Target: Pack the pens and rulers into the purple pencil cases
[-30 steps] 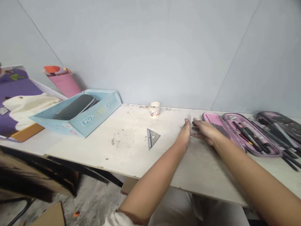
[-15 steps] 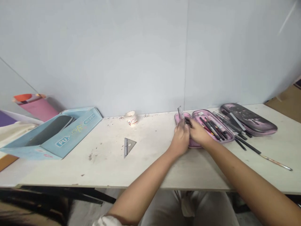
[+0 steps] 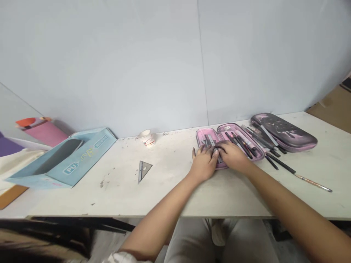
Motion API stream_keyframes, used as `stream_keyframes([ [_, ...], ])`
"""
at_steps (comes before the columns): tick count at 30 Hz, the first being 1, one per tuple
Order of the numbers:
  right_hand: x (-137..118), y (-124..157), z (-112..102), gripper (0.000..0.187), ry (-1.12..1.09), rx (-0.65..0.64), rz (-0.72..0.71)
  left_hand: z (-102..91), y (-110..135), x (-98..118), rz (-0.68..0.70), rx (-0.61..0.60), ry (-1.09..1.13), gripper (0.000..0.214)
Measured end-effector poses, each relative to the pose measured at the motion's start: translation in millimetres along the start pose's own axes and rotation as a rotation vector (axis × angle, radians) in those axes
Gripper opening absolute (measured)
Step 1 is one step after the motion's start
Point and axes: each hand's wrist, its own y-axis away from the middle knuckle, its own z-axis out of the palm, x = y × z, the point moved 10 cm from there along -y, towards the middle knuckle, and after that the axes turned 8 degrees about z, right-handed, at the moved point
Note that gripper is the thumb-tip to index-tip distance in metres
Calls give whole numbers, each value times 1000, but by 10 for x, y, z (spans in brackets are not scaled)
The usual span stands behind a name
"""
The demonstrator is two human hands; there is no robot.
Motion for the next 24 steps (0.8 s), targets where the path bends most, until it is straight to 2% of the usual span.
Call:
stream_keyframes([
  [4,-187,-35,19,33,-91,8,-11,-253,155,-252,-39,53,51,55],
  [7,-458,-77,162,33,-169,-49,-19,-569,381,-579,-110,129,111,55],
  [12,-1041,-119,673,33,-356,-271,-3,-1133,987,-1279,-294,282,191,55],
  [15,-1356,-111,1075,36,-610,-458,86,-1352,1336,-1611,-300,275,79,44],
  [18,-1619,-115,1401,40,-865,-578,200,-1387,1616,-1849,-294,145,-161,37],
  [20,-1753,-155,1532,44,-946,-576,253,-1310,1760,-1929,-289,44,-273,36],
  [24,-1890,-235,1719,56,-921,-529,370,-1087,1898,-1810,-207,-59,-371,42],
])
